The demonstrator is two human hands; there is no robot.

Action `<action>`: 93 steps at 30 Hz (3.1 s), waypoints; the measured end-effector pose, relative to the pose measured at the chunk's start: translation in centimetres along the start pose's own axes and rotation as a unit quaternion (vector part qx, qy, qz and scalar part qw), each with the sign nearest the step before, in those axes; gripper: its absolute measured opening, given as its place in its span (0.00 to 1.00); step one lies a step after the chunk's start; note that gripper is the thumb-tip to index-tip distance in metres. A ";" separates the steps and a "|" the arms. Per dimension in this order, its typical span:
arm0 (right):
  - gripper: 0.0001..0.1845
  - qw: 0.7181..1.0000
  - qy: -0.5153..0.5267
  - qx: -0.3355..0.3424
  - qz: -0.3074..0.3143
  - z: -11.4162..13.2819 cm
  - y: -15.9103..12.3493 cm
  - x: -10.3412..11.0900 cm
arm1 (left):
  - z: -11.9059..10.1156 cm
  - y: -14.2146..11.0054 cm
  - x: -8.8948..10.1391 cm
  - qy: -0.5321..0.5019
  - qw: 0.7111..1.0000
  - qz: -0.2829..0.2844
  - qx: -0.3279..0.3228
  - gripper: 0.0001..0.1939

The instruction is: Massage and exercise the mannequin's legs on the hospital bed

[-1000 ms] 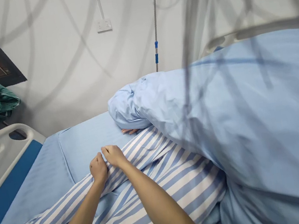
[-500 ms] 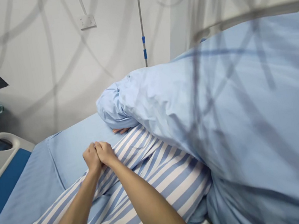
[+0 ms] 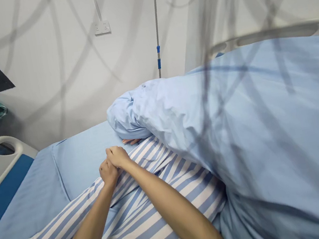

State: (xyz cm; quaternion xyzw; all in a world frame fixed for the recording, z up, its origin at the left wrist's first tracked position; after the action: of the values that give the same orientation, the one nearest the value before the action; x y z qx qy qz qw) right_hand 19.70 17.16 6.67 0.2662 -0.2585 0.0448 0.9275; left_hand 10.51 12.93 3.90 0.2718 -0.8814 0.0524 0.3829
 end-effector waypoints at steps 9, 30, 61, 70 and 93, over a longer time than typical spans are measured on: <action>0.21 0.997 -0.025 0.066 0.005 -0.9 -1.4 0.5 | 0.1 0.3 -0.5 -0.004 1.000 -0.015 -0.001 0.27; 0.20 0.985 0.120 0.001 -0.126 -2.9 -1.8 2.5 | -2.8 0.7 -2.6 -0.101 0.994 0.031 -0.016 0.25; 0.22 0.986 0.132 0.022 -0.101 -5.1 -0.6 5.6 | -9.0 1.9 -2.9 -0.299 0.954 0.030 0.002 0.17; 0.21 0.980 0.116 -0.030 -0.159 -5.9 -0.6 7.3 | -6.9 -0.3 -6.1 -0.099 0.993 0.043 -0.037 0.24; 0.19 0.944 0.264 -0.089 -0.177 -8.3 -0.4 7.5 | -13.0 0.4 -5.1 -0.343 0.928 0.130 -0.062 0.22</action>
State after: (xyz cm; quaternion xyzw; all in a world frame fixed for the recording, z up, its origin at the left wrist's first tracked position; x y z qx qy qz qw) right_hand 30.04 20.69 4.29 0.2029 0.0440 -0.0746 0.9754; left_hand 21.57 19.46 9.45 0.1317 -0.9880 -0.0499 0.0630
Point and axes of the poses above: each hand's wrist, its own y-axis towards the middle knuckle, its own x-axis out of the back of the hand, z = x × y, the point moved 9 cm from there along y, towards the middle knuckle, and after that the axes turned 12 degrees about x, right-handed, at the moved point
